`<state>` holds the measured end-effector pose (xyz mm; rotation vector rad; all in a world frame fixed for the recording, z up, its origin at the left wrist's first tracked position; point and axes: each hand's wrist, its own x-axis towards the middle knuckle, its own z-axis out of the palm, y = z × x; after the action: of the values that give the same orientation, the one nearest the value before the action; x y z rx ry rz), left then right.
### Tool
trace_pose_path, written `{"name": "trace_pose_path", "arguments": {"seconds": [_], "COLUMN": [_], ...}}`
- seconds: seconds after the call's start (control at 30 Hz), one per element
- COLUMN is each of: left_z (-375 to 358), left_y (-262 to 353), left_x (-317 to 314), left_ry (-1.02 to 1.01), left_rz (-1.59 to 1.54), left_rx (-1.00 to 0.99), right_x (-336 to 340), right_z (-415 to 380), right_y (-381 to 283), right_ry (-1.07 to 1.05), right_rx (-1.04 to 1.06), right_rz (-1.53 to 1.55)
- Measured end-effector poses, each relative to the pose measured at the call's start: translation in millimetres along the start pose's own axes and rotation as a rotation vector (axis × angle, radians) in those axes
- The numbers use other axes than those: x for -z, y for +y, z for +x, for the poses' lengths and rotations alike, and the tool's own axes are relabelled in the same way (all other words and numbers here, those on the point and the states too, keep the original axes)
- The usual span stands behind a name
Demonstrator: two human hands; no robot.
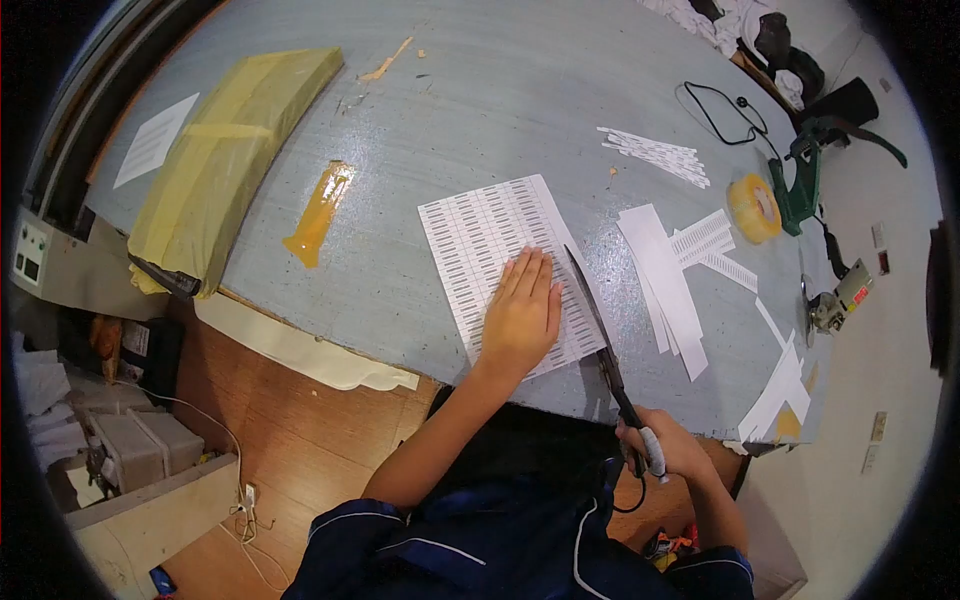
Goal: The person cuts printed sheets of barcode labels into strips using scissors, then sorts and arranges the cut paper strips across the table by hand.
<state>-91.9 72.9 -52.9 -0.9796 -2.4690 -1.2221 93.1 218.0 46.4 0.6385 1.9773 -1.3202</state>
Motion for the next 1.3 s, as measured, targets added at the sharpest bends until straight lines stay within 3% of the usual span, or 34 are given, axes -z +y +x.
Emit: {"name": "trace_pose_path", "arguments": {"seconds": [0.3,0.47,0.73,0.97,1.03,1.3], "left_z": [-1.0,0.2,3.0,1.1,2.8,2.6], "left_y": [-1.4,-0.8,-0.5,-2.8,0.1,-0.5], "left_x": [-0.5,0.6,6.7,4.5,9.6,10.1], "left_ry": [0.024,0.024,0.022,-0.014,-0.029,-0.034], "left_rz": [0.000,-0.023,-0.287,-0.143,-0.216,-0.257], "left_rx": [-0.017,-0.014,0.179,0.075,0.153,0.167], "right_x": [-4.8,3.6,13.2,35.4,35.8,33.6], "right_z": [-1.5,1.8,19.4,24.8,24.5,39.8], "right_y": [-13.1,-3.7,-15.7,0.3,-4.7,-16.6], "right_ry": [0.053,-0.037,-0.035,-0.157,-0.139,-0.075], "right_rx": [-0.061,0.069,0.076,0.095,0.103,0.124], "right_rz": [-0.162,-0.056,-0.144,0.086,0.051,0.000]}}
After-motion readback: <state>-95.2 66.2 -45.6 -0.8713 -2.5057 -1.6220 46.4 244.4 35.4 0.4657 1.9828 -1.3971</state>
